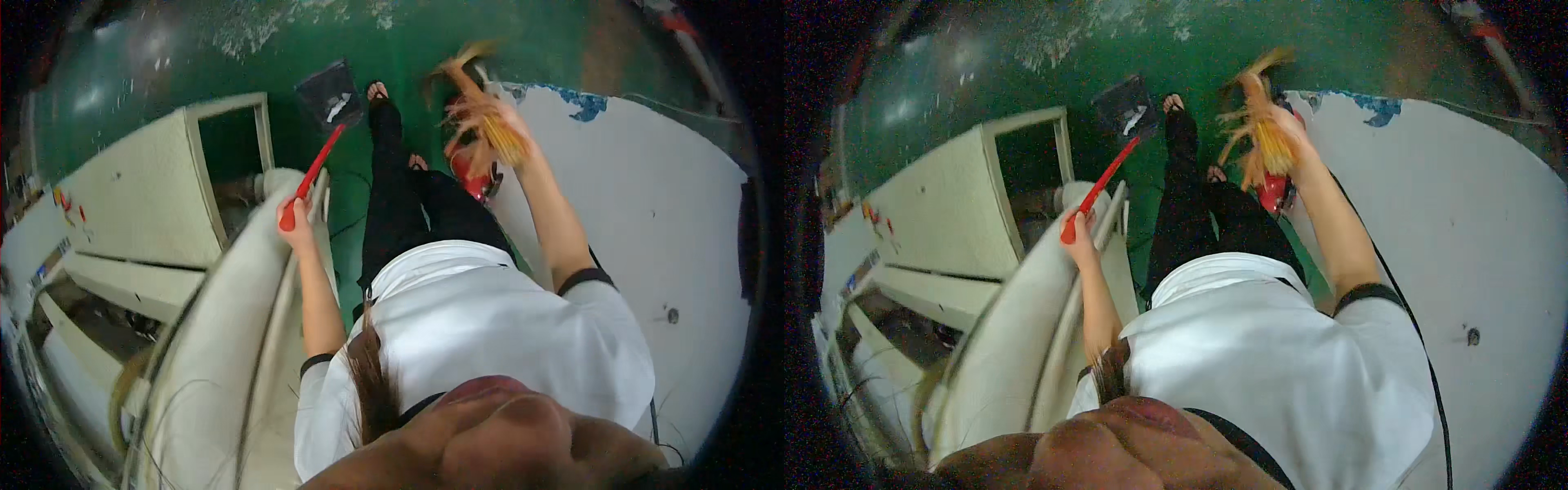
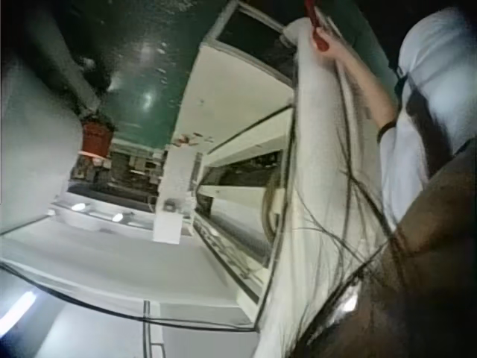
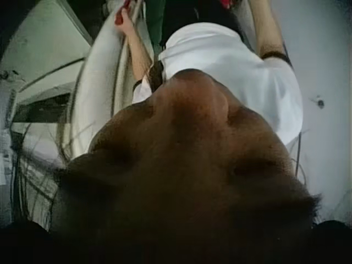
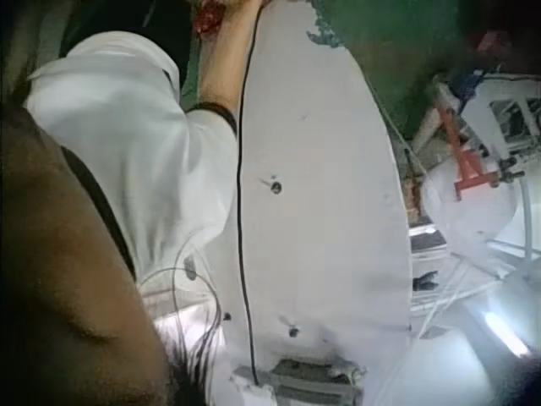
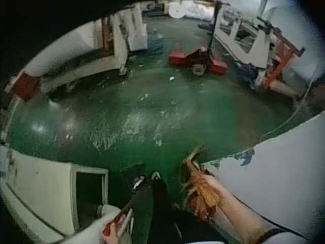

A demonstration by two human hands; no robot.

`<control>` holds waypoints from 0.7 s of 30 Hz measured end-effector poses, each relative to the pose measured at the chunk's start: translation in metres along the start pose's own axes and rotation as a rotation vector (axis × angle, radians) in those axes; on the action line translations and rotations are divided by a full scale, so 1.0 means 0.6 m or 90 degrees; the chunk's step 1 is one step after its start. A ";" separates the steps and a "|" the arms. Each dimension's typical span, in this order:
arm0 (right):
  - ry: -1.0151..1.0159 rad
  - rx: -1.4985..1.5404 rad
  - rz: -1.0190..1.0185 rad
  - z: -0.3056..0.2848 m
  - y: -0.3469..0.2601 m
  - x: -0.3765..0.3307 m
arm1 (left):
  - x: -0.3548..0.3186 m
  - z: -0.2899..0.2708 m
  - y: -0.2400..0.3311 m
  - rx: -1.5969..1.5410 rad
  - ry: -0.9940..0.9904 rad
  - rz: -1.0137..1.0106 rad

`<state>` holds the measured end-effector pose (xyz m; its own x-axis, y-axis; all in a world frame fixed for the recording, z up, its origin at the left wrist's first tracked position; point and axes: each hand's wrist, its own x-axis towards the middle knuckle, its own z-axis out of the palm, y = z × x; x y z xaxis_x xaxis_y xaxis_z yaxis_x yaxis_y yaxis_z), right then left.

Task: Sweeping the floor using a broom and a dustpan.

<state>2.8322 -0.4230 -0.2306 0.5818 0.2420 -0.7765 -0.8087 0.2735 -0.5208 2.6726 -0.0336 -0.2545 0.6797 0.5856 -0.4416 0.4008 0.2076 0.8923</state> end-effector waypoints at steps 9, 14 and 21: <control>0.059 0.098 -0.171 0.010 -0.155 0.155 | 0.245 0.124 0.126 0.046 -0.042 0.001; 0.251 0.210 -0.033 0.001 -0.288 0.079 | 0.367 0.195 0.219 0.106 -0.118 -0.005; 0.603 -0.019 -0.019 -0.239 -0.369 0.214 | 0.487 0.372 0.333 0.209 -0.224 -0.043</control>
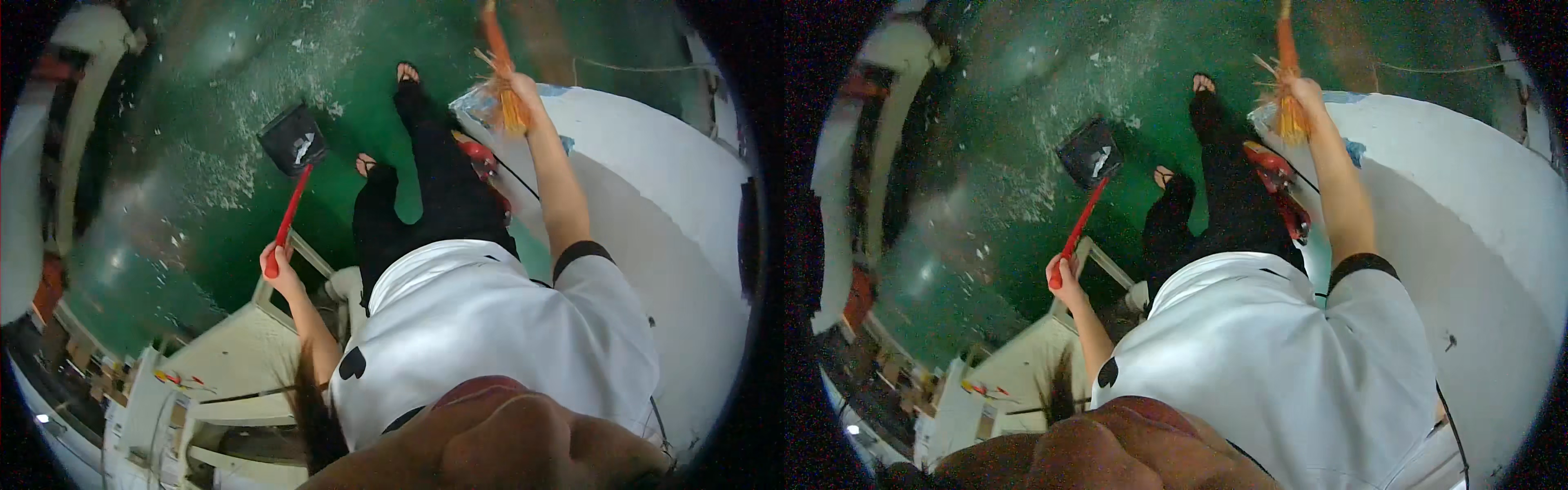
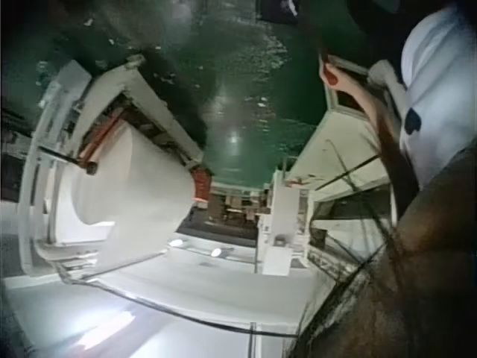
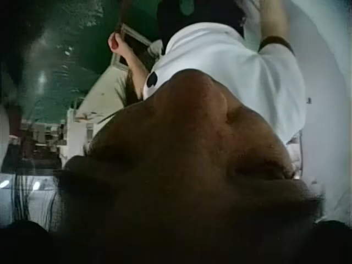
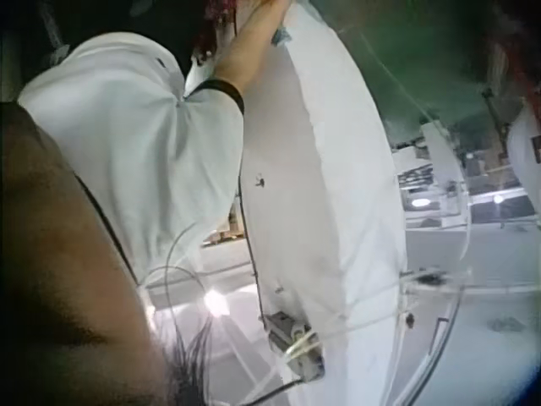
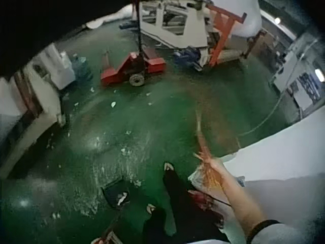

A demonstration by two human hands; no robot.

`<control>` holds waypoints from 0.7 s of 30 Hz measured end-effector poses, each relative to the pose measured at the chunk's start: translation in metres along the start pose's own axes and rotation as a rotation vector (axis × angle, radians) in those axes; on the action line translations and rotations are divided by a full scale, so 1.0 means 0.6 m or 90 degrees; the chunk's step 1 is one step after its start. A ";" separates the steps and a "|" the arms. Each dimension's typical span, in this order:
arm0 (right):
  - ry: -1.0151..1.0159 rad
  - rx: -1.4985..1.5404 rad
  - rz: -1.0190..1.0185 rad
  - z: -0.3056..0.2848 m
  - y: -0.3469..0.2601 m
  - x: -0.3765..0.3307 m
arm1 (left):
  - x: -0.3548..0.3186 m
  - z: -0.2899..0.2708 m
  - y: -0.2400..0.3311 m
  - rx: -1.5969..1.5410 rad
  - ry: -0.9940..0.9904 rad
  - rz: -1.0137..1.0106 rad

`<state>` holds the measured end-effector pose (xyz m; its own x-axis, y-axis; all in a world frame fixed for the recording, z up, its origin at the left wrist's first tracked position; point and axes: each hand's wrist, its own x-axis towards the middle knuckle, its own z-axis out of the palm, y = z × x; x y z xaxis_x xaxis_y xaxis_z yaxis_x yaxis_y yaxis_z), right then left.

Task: Sweeping the floor using a broom and a dustpan.

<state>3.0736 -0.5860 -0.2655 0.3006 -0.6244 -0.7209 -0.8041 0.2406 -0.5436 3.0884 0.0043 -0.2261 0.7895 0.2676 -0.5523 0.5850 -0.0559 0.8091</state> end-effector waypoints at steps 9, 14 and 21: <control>-0.053 0.235 0.054 -0.248 -0.075 0.524 | 0.085 0.271 0.297 0.064 -0.009 -0.048; -0.089 0.143 0.203 -0.248 -0.174 0.682 | 0.104 0.452 0.349 0.096 -0.040 -0.078; -0.012 -0.268 0.110 -0.003 -0.215 0.449 | 0.142 0.560 0.419 0.096 -0.098 -0.081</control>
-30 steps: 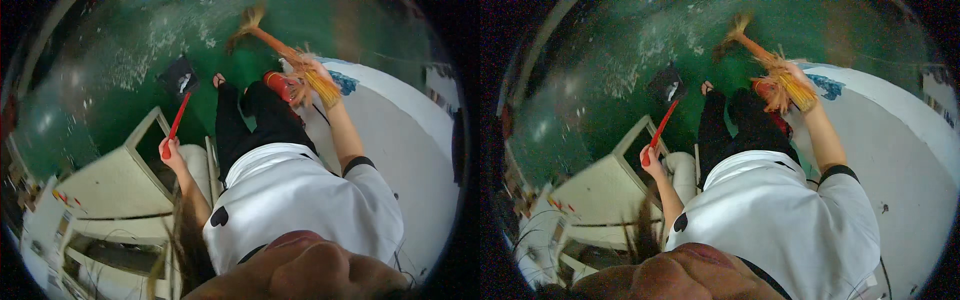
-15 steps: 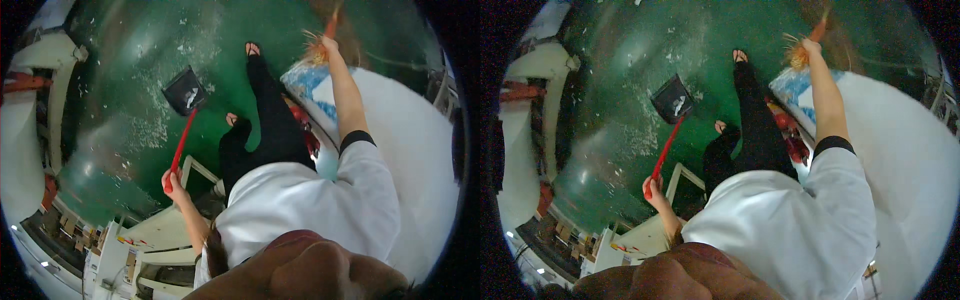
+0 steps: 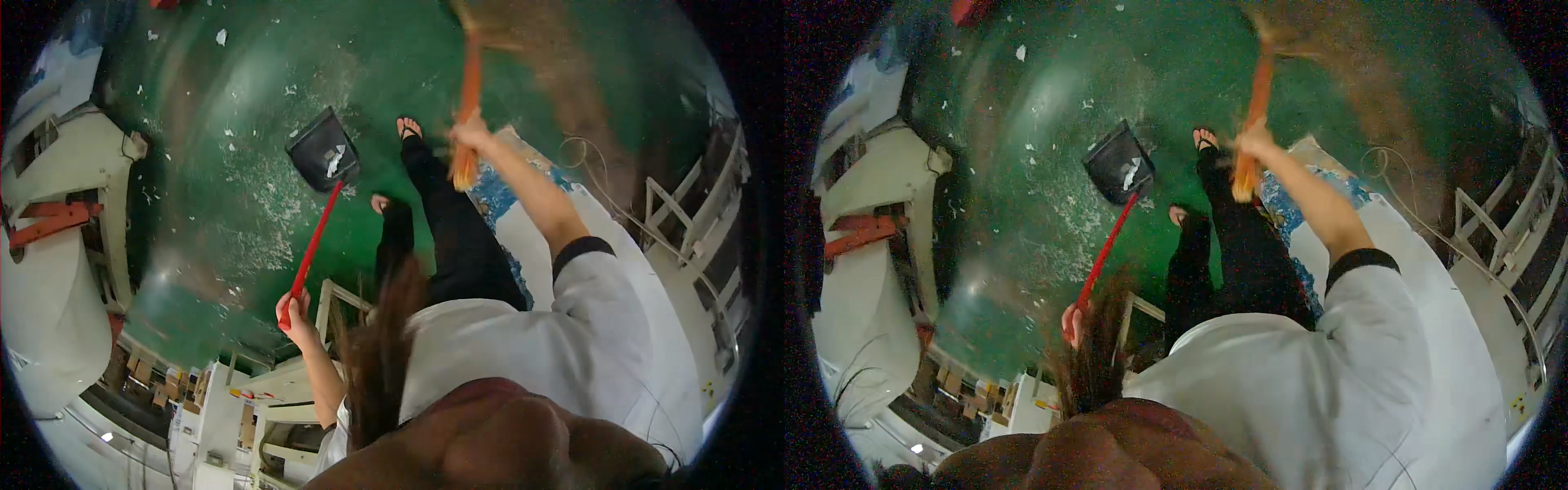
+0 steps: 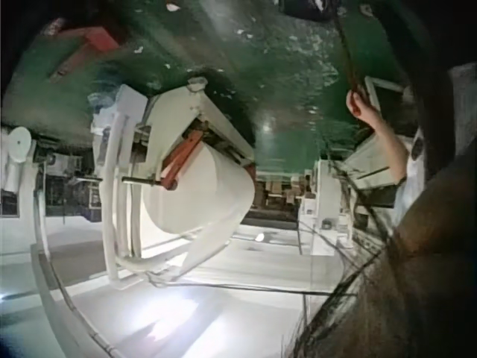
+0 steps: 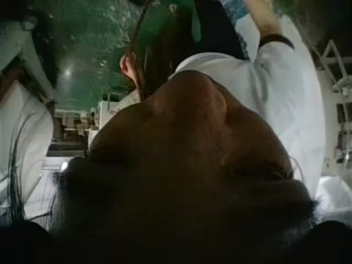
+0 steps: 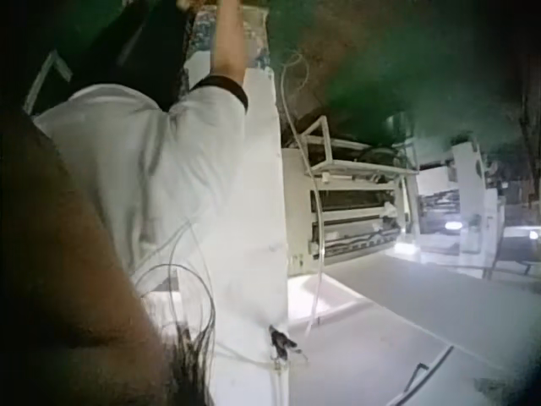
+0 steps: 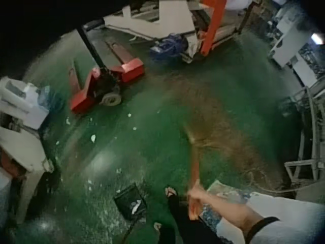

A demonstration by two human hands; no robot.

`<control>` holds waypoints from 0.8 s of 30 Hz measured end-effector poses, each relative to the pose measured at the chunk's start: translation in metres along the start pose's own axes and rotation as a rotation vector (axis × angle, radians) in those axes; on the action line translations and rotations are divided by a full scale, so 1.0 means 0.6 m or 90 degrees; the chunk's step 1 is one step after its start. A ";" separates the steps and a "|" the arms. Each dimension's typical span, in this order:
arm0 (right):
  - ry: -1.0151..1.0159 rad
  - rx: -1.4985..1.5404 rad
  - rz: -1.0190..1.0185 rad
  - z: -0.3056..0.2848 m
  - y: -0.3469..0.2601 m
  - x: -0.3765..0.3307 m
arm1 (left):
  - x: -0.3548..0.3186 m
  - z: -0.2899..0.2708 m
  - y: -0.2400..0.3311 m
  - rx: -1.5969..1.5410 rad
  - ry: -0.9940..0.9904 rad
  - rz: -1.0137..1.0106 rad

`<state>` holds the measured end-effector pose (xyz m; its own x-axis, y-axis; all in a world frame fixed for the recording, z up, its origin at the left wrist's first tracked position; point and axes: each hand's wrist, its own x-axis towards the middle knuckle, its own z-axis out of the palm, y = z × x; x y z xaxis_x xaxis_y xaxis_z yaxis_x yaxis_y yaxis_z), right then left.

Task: Sweeping the floor using a broom and a dustpan.

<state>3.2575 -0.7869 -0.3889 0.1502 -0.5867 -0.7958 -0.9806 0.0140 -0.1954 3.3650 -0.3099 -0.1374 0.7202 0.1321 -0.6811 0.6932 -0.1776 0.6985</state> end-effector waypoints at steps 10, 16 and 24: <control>-0.393 0.213 -0.141 -0.222 -0.049 -0.333 | 0.001 -0.016 0.022 -0.032 0.017 0.094; -0.113 0.072 -0.177 -0.242 -0.016 -0.483 | 0.010 -0.081 0.035 -0.069 -0.021 0.096; 0.168 -0.124 -0.069 -0.273 0.169 -0.247 | -0.002 -0.159 0.055 -0.069 -0.015 0.090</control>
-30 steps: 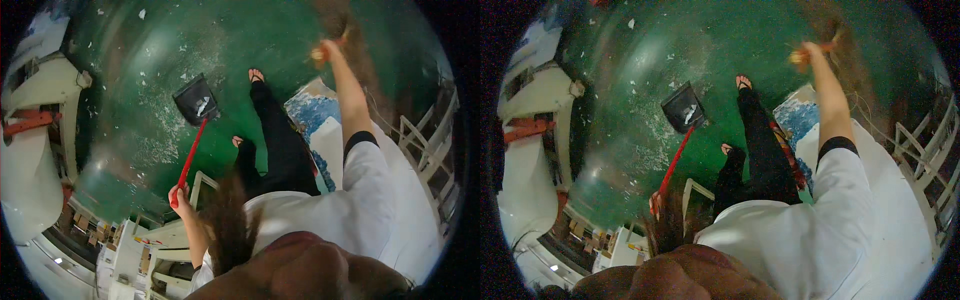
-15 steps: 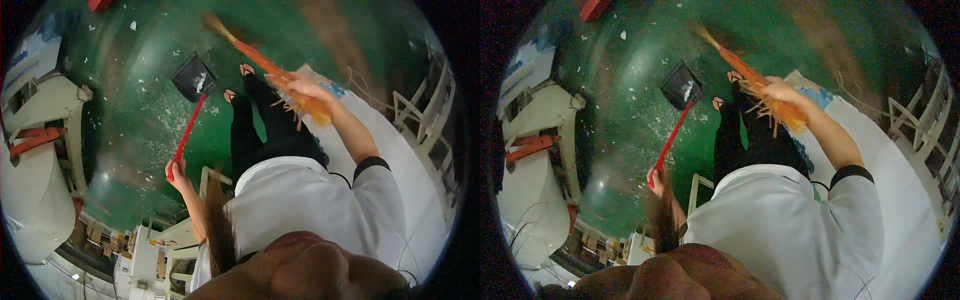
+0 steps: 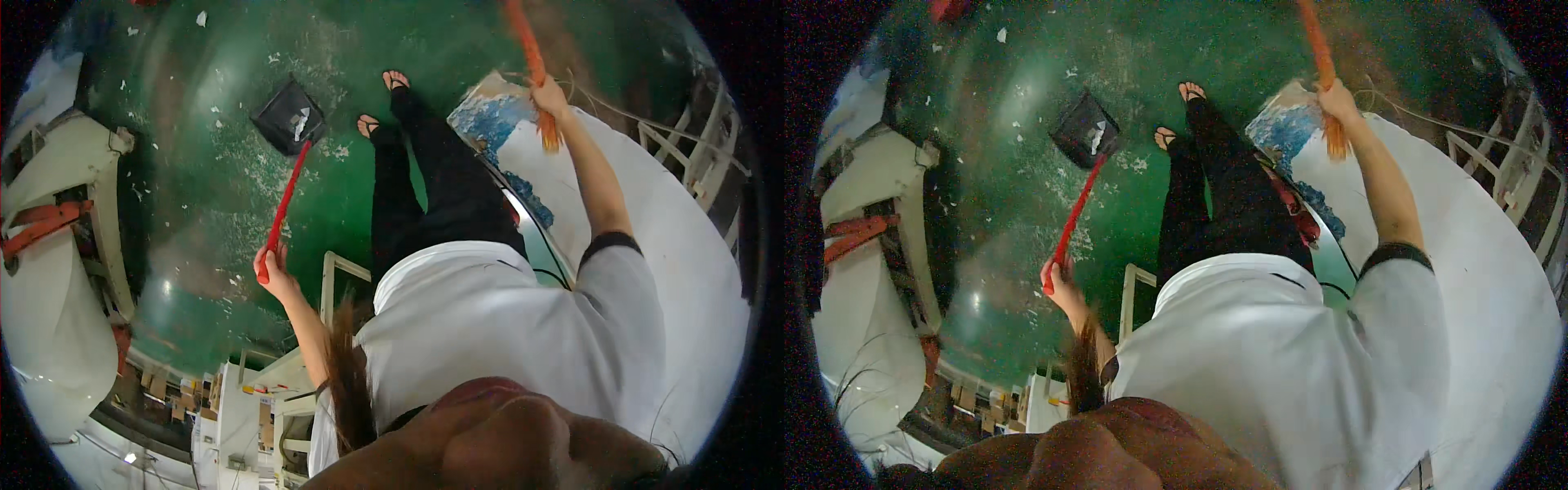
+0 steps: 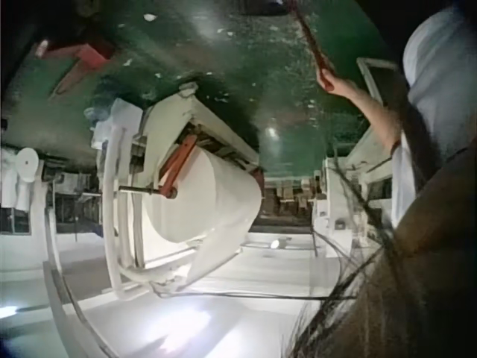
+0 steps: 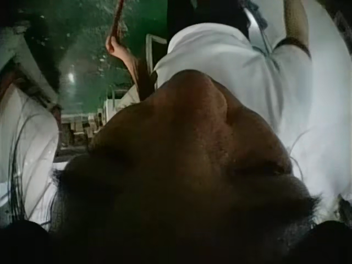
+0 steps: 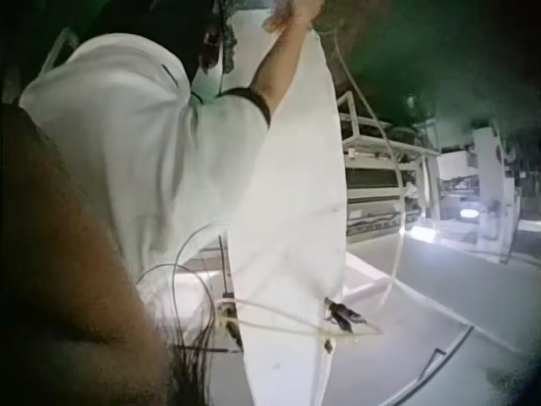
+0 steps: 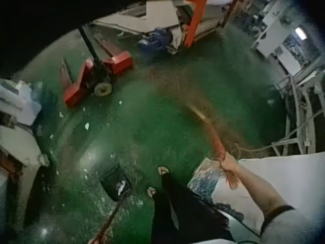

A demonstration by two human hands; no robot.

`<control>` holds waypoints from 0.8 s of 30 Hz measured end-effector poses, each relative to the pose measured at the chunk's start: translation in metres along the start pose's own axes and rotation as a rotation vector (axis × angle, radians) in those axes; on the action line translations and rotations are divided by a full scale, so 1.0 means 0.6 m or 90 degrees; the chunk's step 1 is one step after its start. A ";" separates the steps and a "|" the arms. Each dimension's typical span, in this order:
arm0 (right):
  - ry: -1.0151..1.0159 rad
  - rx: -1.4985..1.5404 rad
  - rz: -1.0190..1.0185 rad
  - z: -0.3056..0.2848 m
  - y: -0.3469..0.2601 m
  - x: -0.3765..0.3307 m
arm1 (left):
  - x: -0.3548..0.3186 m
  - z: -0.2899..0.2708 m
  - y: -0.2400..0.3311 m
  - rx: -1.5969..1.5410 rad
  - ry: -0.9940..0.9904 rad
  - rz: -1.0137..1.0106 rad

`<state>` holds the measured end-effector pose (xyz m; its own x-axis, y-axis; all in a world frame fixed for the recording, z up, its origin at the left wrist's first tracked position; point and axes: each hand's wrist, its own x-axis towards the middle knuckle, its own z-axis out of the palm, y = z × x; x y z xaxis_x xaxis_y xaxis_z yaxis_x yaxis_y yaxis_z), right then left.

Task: Sweeping the floor using a broom and a dustpan.

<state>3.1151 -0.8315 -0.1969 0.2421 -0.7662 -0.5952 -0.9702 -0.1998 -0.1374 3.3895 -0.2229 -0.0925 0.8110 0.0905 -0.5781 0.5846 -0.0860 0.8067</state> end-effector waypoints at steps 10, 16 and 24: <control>-0.381 0.144 -0.078 0.230 -0.106 -0.081 | -0.045 -0.076 0.000 0.061 0.070 -0.013; -0.548 0.419 -0.011 0.200 -0.236 -0.272 | -0.043 -0.075 0.004 0.037 0.105 -0.005; -0.374 0.319 -0.440 -0.089 -0.302 -0.242 | 0.005 -0.038 0.041 -0.017 0.100 0.020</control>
<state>3.2566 -0.7169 -0.0432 0.8340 -0.1358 -0.5348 -0.5488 -0.1030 -0.8296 3.4062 -0.2024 -0.0716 0.8138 0.2423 -0.5283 0.5568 -0.0646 0.8281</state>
